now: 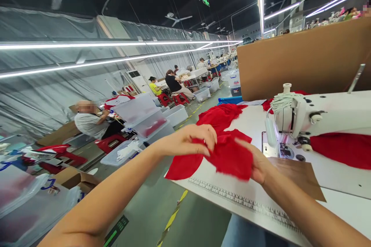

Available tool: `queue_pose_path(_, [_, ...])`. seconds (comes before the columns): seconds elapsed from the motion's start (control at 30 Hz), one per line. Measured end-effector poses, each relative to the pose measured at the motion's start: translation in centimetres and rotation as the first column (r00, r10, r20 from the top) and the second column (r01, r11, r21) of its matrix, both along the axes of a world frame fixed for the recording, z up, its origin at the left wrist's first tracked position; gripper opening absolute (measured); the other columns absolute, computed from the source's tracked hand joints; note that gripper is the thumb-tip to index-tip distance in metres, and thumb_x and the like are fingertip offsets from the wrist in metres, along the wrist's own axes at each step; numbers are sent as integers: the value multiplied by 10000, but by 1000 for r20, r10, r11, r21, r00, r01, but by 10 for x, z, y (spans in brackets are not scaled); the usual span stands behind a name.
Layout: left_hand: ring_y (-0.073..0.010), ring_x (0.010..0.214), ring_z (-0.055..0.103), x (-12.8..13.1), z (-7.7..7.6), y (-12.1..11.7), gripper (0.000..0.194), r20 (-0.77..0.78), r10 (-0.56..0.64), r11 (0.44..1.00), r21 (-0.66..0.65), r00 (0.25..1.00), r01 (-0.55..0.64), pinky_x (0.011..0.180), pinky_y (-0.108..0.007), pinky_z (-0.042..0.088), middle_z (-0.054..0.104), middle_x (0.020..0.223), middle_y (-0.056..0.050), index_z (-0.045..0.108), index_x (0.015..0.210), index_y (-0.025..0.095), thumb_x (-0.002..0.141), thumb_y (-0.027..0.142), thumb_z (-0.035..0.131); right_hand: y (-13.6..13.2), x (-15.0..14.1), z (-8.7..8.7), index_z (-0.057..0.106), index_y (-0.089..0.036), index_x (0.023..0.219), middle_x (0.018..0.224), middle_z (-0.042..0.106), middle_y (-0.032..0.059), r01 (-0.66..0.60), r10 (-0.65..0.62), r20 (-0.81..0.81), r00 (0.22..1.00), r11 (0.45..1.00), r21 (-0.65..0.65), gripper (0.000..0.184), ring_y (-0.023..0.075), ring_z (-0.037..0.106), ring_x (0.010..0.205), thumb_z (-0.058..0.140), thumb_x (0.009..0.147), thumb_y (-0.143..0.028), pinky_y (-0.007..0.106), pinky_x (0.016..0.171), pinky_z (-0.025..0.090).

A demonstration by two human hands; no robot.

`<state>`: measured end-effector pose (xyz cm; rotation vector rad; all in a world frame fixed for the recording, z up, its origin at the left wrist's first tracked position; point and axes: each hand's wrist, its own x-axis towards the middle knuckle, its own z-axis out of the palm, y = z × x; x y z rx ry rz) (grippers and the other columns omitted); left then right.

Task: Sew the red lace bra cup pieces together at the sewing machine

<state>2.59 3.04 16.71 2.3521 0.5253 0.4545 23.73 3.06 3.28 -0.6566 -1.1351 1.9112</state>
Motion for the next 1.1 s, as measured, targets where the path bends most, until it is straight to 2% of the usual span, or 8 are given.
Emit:
queue_pose_path(0.17, [-189, 945, 658, 1, -80, -28, 186, -316, -230, 963, 64, 921, 263, 995, -325, 421, 759, 895, -41, 707, 862, 211, 999, 306, 625, -42, 50, -37, 757, -238, 1027, 1140, 783, 66, 107, -90, 101, 991, 979, -172, 363, 286, 722, 1101, 766, 681, -128, 415, 1004, 568])
queue_pose_path(0.3, [-187, 855, 658, 20, -116, -24, 244, -348, 96, 985, 170, 933, -38, 815, -294, 454, 723, 898, -44, 667, 845, 195, 1026, 320, 563, -63, 69, -55, 761, -274, 1119, 1168, 777, 45, 242, -207, 198, 958, 954, -178, 466, 297, 715, 1114, 776, 659, -208, 429, 1016, 558])
queue_pose_path(0.4, [-204, 892, 651, 41, -118, -11, 154, -308, 428, 901, 216, 850, -376, 768, -299, 466, 699, 1017, -58, 632, 980, 188, 1006, 324, 564, -65, 72, -61, 740, -293, 1215, 1229, 757, 47, 284, -251, 256, 933, 953, -102, 533, 308, 690, 1165, 765, 683, -266, 457, 1061, 524])
queue_pose_path(0.53, [-320, 1026, 632, 67, -123, -4, 380, -385, 541, 841, 237, 748, -487, 868, -400, 491, 663, 1089, -135, 603, 1023, 156, 861, 481, 717, -66, 70, -62, 710, -310, 1284, 1309, 720, 45, 290, -271, 286, 919, 957, -24, 562, 321, 648, 1234, 740, 723, -315, 486, 1080, 504])
queue_pose_path(0.67, [-328, 984, 637, 70, -135, -1, 74, -380, 516, 851, 126, 768, -510, 869, -416, 488, 665, 989, -151, 610, 872, 144, 809, 176, 632, -74, 73, -57, 705, -312, 1291, 1294, 727, 50, 290, -273, 300, 914, 957, -13, 560, 326, 648, 1232, 746, 734, -346, 496, 1092, 489])
queue_pose_path(0.77, [-236, 917, 656, 61, -138, 3, 165, -327, 473, 868, 16, 818, -496, 811, -332, 507, 688, 919, -89, 617, 887, 156, 880, 108, 459, -80, 79, -56, 697, -298, 1289, 1307, 716, 73, 273, -262, 311, 913, 962, 8, 565, 344, 642, 1234, 778, 750, -447, 505, 1077, 500])
queue_pose_path(0.93, [-172, 883, 658, 53, -126, -1, 227, -31, 357, 814, -481, 934, -327, 753, -261, 514, 699, 988, -57, 621, 1066, 164, 982, 216, 416, -72, 83, -58, 610, -256, 1306, 1381, 640, 153, 417, -429, 368, 825, 901, 116, 751, 350, 619, 1245, 862, 685, -596, 508, 1043, 522])
queue_pose_path(1.1, [-187, 1058, 629, 62, -103, -10, 205, 2, 144, 940, -313, 990, -136, 982, -311, 466, 704, 1088, -53, 660, 1028, 183, 974, 162, 462, -60, 76, -39, 462, -319, 1458, 1367, 593, 137, 370, -459, 330, 825, 880, 297, 1009, 238, 680, 968, 919, 595, -572, 449, 874, 595])
